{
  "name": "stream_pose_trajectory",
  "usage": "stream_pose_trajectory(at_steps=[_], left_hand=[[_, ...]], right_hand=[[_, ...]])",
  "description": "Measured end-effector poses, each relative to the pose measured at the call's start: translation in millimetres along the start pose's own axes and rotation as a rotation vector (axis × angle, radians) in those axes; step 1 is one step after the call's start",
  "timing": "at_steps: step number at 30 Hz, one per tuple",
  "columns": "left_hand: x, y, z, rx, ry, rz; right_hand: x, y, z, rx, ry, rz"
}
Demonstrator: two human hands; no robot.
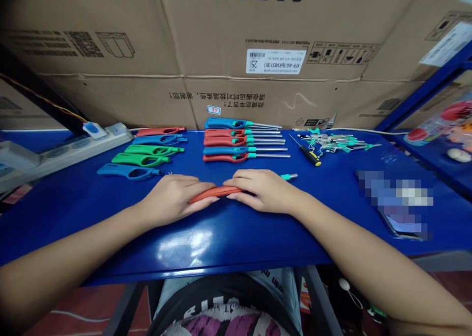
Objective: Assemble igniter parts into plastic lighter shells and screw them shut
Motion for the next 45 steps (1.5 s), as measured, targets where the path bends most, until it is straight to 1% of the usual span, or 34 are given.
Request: stream_pose_trajectory(at_steps=[4,6,11,14,17,19,21,25,28,31,34,37,41,43,45], left_hand=[[0,2.3,-5,-0.055,-0.004,0.022],[1,3.6,-5,-0.065,-0.01,0.029],[1,5.2,8,-0.047,-0.024,0.03],[0,5.7,17,-0.1,-0.059,0.062],[0,6.5,21,-0.163,-0.104,0.098],[0,7.7,20,-0.191,-0.127,0.118],[0,7.8,15,-0.193,-0.13,0.113],[0,5.4,3,-0.135,-0.135,0.096],[-1,4.0,-3,-0.109,-0.14,0.125],[0,3.2,-3,-0.13,-0.122,0.15],[0,4.3,2,-0.122,-0.116,0.17],[1,4.3,10,-0.086,-0.131,0.153],[1,1.6,23,-0.058,-0.177,0.13],[1,-0.6,28,-0.057,-0.196,0.122],[1,-2.7,31,-0.053,-0.21,0.115]], right_hand=[[-1,1,7,0.003,-0.053,-0.11],[-1,1,7,0.012,-0.044,-0.13],[0,-3,-1,0.02,0.017,-0.09],[-1,-11,-9,-0.033,0.034,-0.08],[-4,-16,-16,-0.089,0.066,-0.056],[-4,-16,-17,-0.154,0.075,-0.057],[-5,-15,-15,-0.235,0.063,-0.08],[-3,-4,-1,-0.351,-0.011,-0.11],[0,1,8,-0.372,-0.035,-0.097],[2,0,9,-0.333,0.001,-0.06],[2,-7,4,-0.301,0.036,-0.024],[-1,-19,-6,-0.327,0.092,-0.02],[-9,-32,-27,-0.458,0.211,-0.004],[-13,-38,-39,-0.53,0.281,-0.015],[-16,-42,-47,-0.556,0.318,-0.025]])
Point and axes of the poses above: each hand's wrist, its own x-axis towards the middle knuckle, its own y-axis out of the palm, z = x × y, the point moved 6 cm from there along x, towards the middle knuckle, and after that the axes turned 4 degrees about x, right-handed, at the moved point
